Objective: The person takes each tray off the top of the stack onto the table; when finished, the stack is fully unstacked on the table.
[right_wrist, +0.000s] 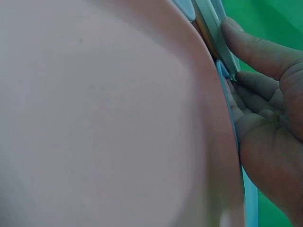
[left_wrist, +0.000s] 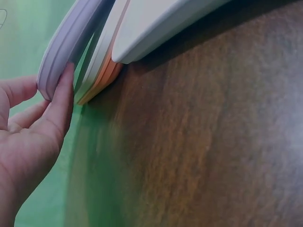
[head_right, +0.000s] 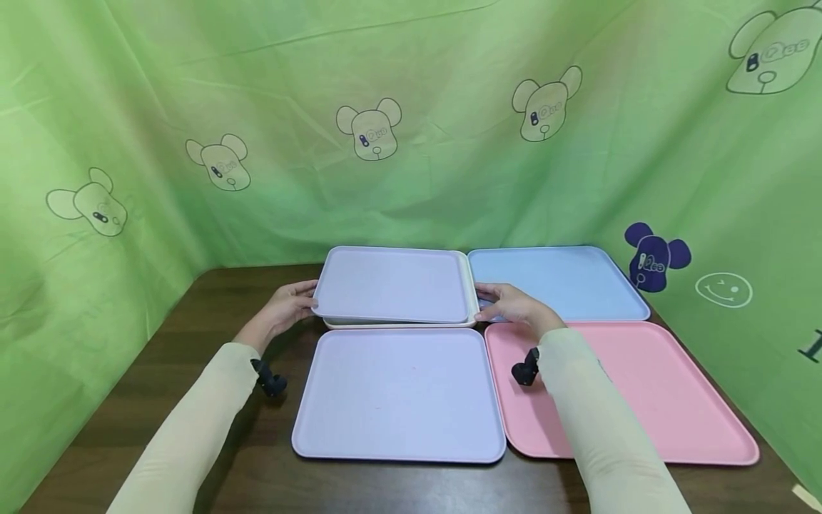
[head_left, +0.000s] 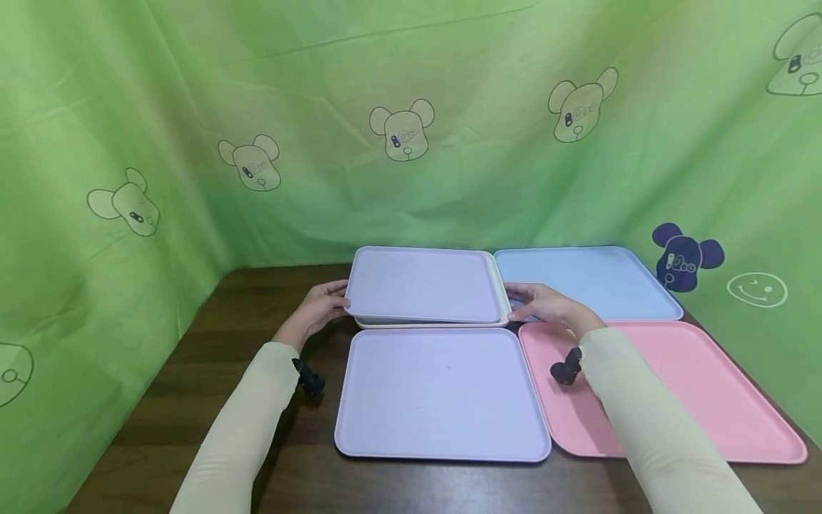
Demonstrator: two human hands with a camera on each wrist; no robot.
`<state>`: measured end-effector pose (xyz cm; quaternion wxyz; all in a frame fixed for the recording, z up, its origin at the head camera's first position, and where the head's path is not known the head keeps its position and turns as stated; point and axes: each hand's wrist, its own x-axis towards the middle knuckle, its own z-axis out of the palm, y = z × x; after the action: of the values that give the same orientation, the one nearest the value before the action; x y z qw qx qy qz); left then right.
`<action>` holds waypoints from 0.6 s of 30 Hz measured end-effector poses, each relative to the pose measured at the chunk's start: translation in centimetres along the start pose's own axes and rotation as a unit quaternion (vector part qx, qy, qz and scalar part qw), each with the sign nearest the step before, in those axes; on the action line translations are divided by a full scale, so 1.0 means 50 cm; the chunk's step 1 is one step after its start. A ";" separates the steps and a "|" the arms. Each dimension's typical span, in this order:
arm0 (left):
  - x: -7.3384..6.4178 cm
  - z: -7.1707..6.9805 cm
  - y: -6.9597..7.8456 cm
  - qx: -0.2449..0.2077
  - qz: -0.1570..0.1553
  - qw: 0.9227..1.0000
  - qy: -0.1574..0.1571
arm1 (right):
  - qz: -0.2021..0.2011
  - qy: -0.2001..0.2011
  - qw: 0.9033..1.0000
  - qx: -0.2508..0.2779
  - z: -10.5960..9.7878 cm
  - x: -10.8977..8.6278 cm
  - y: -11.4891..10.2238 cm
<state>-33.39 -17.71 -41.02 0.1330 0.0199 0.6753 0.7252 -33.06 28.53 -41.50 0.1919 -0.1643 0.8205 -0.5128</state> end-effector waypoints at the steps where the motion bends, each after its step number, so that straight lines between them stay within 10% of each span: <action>1: -0.001 0.000 0.000 -0.003 0.000 1.000 0.002 | 0.001 0.000 1.000 0.001 0.000 0.000 0.000; 18: -0.028 -0.016 -0.004 -0.065 0.037 0.994 0.080 | -0.002 -0.002 1.000 -0.004 -0.001 0.002 0.001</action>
<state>-32.18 -18.77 -41.08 0.0522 -0.0217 0.6337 0.7715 -33.16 28.55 -41.53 0.1923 -0.1677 0.8218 -0.5094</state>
